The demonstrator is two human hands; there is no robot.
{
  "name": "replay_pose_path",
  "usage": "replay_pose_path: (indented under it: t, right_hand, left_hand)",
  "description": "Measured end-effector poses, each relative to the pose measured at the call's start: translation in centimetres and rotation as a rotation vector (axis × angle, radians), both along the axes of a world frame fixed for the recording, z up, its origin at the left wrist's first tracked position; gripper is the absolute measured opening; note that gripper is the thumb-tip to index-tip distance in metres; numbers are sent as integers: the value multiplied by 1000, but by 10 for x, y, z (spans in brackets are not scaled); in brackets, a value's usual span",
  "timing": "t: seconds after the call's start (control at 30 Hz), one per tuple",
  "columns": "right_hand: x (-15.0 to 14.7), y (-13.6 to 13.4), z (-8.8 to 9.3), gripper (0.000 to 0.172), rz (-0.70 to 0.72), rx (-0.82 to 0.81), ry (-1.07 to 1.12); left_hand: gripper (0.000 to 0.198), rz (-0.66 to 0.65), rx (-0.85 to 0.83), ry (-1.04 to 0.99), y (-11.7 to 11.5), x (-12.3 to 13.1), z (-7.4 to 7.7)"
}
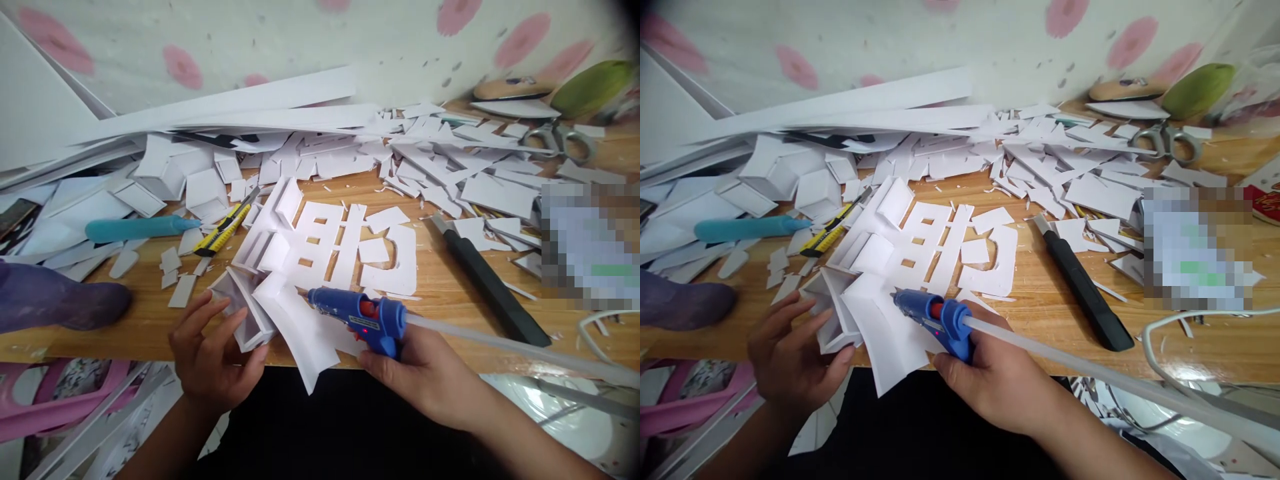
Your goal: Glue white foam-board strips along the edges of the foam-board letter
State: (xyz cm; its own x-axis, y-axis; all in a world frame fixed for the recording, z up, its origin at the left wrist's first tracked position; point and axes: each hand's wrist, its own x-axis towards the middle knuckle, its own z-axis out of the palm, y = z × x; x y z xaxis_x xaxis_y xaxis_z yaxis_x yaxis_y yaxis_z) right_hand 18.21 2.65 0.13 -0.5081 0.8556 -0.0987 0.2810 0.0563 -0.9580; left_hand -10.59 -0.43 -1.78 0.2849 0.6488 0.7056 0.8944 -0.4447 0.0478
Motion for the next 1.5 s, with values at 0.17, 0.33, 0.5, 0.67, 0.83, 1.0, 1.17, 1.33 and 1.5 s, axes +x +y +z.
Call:
replay_pose_path:
  t: [0.17, 0.33, 0.5, 0.67, 0.83, 1.0, 1.17, 1.33, 1.5]
  right_hand:
    - [-7, 2, 3, 28, 43, 16, -29]
    - [-10, 4, 4, 34, 24, -63, -5]
    - [-8, 4, 6, 30, 23, -64, 21]
    - [-6, -1, 8, 22, 11, -132, 16]
    - [-2, -11, 10, 20, 5, -192, -33]
    - [3, -26, 10, 18, -40, -190, -88]
    - [7, -43, 7, 20, -84, -176, -47]
    - [11, -52, 1, 25, -157, -131, 12]
    - [15, -58, -3, 28, -231, -115, 120]
  left_hand:
    - [44, -17, 7, 23, -2, 0, 0]
    - [43, -50, 10, 54, -4, -3, -2]
    - [41, -53, 5, 54, -4, -3, -2]
    - [44, -59, 28, 52, -3, -2, -3]
    - [48, -66, 59, 3, -2, -1, -5]
    - [46, -89, 114, -22, -3, -1, -7]
    - [45, -93, 122, -70, -5, -4, -8]
    - [49, -91, 115, -86, -6, -5, -9]
    - [50, -92, 102, -101, -5, -8, -11]
